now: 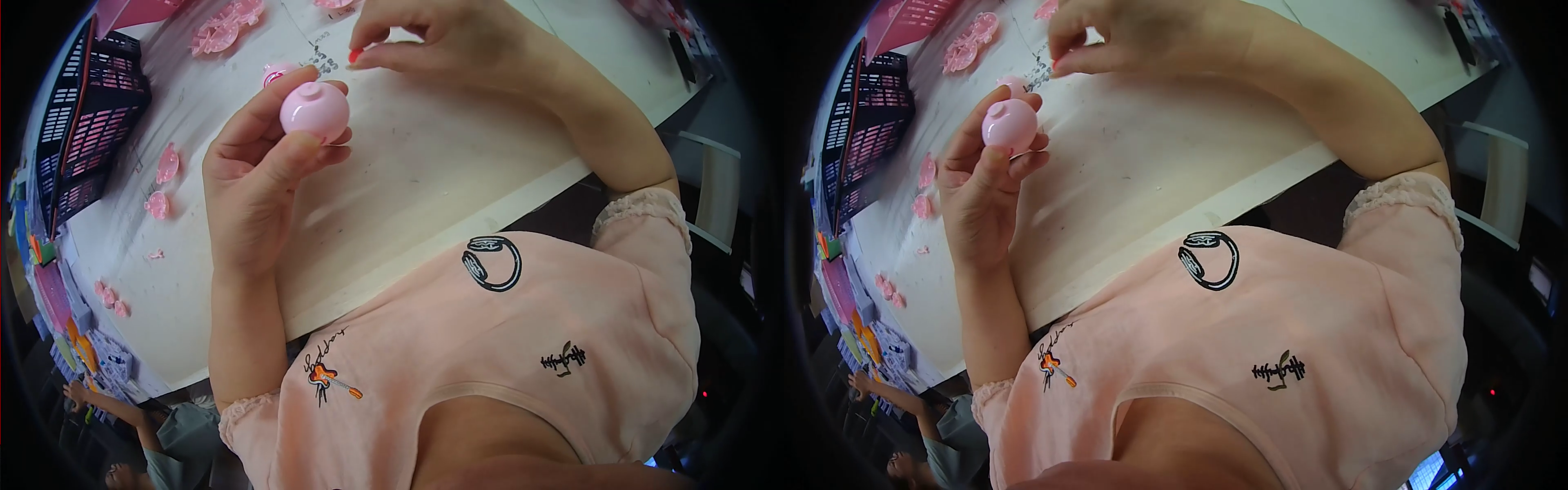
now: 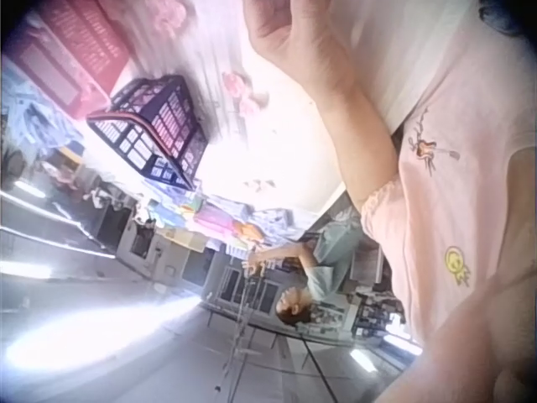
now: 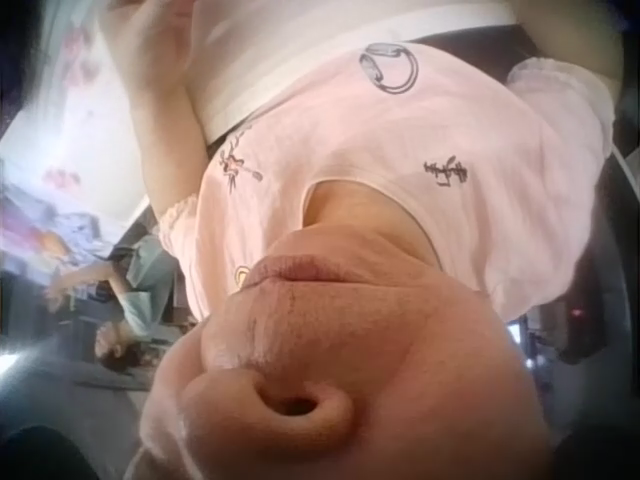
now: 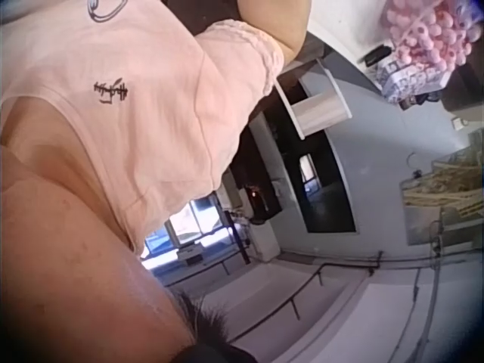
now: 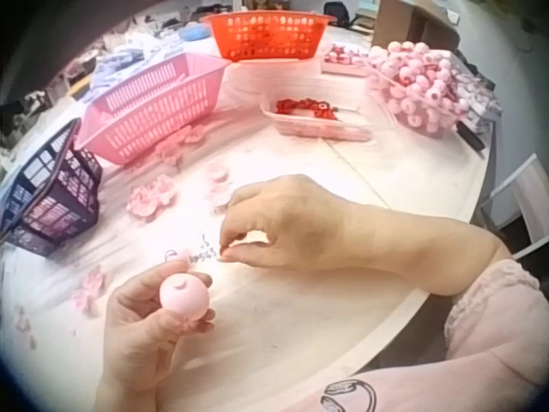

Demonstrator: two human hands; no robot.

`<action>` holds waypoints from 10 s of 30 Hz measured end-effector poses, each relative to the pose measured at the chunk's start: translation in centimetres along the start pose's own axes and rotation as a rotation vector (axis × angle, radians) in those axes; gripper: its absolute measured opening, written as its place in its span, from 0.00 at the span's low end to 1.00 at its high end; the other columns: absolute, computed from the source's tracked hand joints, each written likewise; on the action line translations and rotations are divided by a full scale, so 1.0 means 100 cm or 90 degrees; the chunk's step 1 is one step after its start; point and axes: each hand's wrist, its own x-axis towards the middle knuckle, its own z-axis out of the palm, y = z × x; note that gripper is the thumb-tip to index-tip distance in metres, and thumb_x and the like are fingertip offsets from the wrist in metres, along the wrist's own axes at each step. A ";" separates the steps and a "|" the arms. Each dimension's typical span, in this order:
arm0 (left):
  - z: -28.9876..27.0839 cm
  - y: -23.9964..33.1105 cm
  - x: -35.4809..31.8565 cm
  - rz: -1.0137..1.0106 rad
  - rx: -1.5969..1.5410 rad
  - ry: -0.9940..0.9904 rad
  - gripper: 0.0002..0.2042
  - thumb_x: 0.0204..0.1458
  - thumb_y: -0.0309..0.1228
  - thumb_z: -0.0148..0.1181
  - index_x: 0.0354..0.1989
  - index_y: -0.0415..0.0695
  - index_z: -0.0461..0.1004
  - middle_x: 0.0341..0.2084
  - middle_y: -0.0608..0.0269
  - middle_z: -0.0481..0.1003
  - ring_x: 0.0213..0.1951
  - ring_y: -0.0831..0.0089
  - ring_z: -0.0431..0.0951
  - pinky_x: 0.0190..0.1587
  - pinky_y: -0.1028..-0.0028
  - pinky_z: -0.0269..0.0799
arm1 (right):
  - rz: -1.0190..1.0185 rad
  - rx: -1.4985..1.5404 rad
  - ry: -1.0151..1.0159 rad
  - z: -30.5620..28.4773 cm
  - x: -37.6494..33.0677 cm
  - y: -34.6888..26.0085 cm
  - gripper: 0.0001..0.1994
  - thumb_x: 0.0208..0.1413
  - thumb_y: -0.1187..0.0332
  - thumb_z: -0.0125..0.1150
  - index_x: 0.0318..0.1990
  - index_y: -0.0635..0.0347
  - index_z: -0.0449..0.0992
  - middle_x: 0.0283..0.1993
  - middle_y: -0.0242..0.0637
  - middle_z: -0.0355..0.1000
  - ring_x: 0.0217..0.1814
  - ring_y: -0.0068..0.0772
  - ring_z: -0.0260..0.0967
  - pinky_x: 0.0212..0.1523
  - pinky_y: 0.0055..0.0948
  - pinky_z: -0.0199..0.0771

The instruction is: The person assembles small pink plastic spherical toys by hand, snapping two plastic toy halves together around a plastic connector.

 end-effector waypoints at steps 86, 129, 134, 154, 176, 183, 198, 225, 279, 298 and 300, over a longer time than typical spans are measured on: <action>-0.001 0.002 -0.006 -0.066 0.142 -0.038 0.22 0.45 0.27 0.60 0.50 0.35 0.65 0.41 0.55 0.72 0.40 0.69 0.74 0.43 0.71 0.73 | -0.020 0.282 -0.033 -0.001 0.002 -0.029 0.10 0.42 0.73 0.65 0.34 0.64 0.77 0.28 0.40 0.73 0.27 0.30 0.71 0.26 0.21 0.70; 0.000 0.002 -0.004 -0.043 0.084 -0.034 0.21 0.45 0.26 0.59 0.49 0.34 0.66 0.40 0.54 0.72 0.43 0.67 0.74 0.47 0.68 0.72 | 0.006 0.289 -0.011 0.003 0.004 -0.030 0.09 0.42 0.74 0.65 0.33 0.65 0.76 0.27 0.40 0.73 0.27 0.30 0.70 0.27 0.22 0.69; -0.002 0.001 -0.004 -0.068 0.077 -0.060 0.21 0.46 0.27 0.59 0.49 0.34 0.65 0.41 0.54 0.72 0.43 0.67 0.74 0.46 0.68 0.72 | -0.003 0.299 -0.012 0.001 0.003 -0.030 0.08 0.41 0.73 0.66 0.32 0.64 0.77 0.27 0.39 0.73 0.27 0.29 0.70 0.27 0.22 0.69; -0.004 0.002 -0.006 -0.108 0.050 -0.061 0.22 0.46 0.29 0.60 0.49 0.33 0.65 0.41 0.54 0.72 0.43 0.68 0.73 0.46 0.69 0.72 | -0.069 0.230 -0.022 0.004 0.003 -0.026 0.09 0.43 0.69 0.65 0.32 0.63 0.77 0.24 0.40 0.72 0.25 0.32 0.70 0.25 0.23 0.69; -0.007 0.002 -0.003 -0.137 0.080 -0.080 0.22 0.46 0.27 0.59 0.50 0.35 0.65 0.43 0.56 0.71 0.44 0.69 0.73 0.45 0.69 0.73 | -0.072 0.169 -0.054 -0.002 0.006 -0.029 0.09 0.41 0.70 0.66 0.32 0.62 0.77 0.25 0.38 0.72 0.24 0.29 0.70 0.24 0.22 0.69; -0.009 0.001 -0.005 -0.110 0.092 -0.078 0.21 0.46 0.27 0.60 0.50 0.35 0.66 0.41 0.54 0.72 0.44 0.68 0.73 0.45 0.68 0.73 | -0.032 0.258 -0.044 0.006 0.003 -0.026 0.09 0.42 0.71 0.65 0.32 0.62 0.77 0.25 0.37 0.72 0.25 0.29 0.69 0.24 0.21 0.68; -0.004 -0.010 -0.002 0.014 0.035 -0.040 0.22 0.44 0.25 0.60 0.49 0.35 0.66 0.44 0.55 0.70 0.44 0.70 0.72 0.48 0.72 0.69 | 0.207 0.230 0.045 -0.012 0.002 -0.043 0.15 0.48 0.61 0.62 0.38 0.63 0.73 0.30 0.32 0.70 0.27 0.16 0.63 0.25 0.15 0.61; -0.005 -0.013 0.004 0.210 0.342 0.021 0.21 0.41 0.32 0.64 0.44 0.38 0.70 0.41 0.61 0.72 0.46 0.74 0.69 0.51 0.74 0.62 | 0.627 0.672 -0.135 0.015 0.001 -0.030 0.15 0.54 0.58 0.53 0.37 0.62 0.72 0.27 0.31 0.70 0.25 0.18 0.66 0.29 0.20 0.69; -0.009 -0.006 0.000 0.300 0.386 -0.069 0.22 0.43 0.22 0.61 0.49 0.31 0.65 0.45 0.53 0.70 0.48 0.66 0.70 0.49 0.73 0.67 | 0.437 0.563 -0.134 -0.003 0.004 -0.037 0.23 0.53 0.51 0.53 0.40 0.67 0.72 0.32 0.32 0.69 0.29 0.17 0.63 0.29 0.14 0.63; -0.005 -0.005 -0.002 0.410 0.532 -0.075 0.20 0.41 0.12 0.55 0.46 0.30 0.67 0.45 0.48 0.70 0.45 0.66 0.72 0.46 0.75 0.70 | 0.573 0.758 -0.236 0.014 0.004 -0.032 0.17 0.50 0.54 0.59 0.34 0.62 0.74 0.27 0.29 0.70 0.26 0.16 0.63 0.29 0.14 0.65; -0.003 -0.006 -0.002 0.401 0.528 -0.050 0.19 0.42 0.13 0.56 0.47 0.31 0.67 0.44 0.49 0.70 0.44 0.67 0.73 0.47 0.75 0.70 | 0.688 0.770 -0.230 0.012 0.006 -0.035 0.18 0.51 0.54 0.58 0.34 0.62 0.74 0.28 0.29 0.70 0.26 0.16 0.63 0.29 0.14 0.66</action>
